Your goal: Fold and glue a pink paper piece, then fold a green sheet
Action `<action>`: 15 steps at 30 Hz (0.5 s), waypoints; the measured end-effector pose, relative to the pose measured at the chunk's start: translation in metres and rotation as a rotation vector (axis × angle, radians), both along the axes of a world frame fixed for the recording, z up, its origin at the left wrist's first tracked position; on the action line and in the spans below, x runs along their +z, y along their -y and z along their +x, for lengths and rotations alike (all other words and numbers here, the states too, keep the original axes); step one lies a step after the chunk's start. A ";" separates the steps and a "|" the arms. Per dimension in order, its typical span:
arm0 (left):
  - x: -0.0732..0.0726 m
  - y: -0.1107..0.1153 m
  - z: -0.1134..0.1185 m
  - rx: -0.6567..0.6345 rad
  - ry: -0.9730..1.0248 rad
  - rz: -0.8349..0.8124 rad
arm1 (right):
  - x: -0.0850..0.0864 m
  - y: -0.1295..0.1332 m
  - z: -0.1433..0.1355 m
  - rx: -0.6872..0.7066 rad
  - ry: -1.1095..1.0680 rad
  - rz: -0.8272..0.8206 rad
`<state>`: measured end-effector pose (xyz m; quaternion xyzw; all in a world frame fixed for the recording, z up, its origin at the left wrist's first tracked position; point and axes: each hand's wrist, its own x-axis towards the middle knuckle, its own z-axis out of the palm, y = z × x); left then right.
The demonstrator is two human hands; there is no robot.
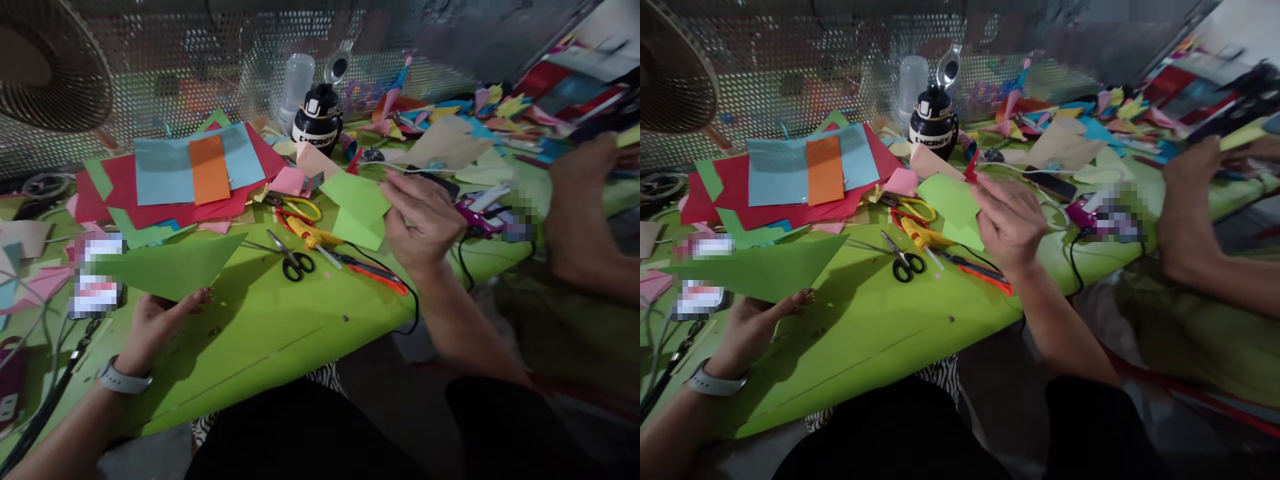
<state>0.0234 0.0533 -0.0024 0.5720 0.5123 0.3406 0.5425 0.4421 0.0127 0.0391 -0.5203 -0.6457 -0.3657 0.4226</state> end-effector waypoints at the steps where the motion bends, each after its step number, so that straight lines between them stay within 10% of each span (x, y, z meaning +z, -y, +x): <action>1: -0.001 0.000 -0.001 0.001 0.007 0.006 | 0.001 -0.003 0.003 -0.001 -0.005 0.038; 6: 0.002 -0.002 -0.001 0.028 0.013 -0.001 | 0.007 -0.017 0.008 0.038 -0.062 0.097; 11: -0.003 -0.005 -0.004 0.006 -0.002 -0.015 | -0.018 -0.038 -0.013 0.045 0.006 -0.853; 15: -0.003 -0.004 -0.005 0.012 -0.032 -0.019 | -0.036 -0.067 -0.028 -0.013 -0.008 -1.078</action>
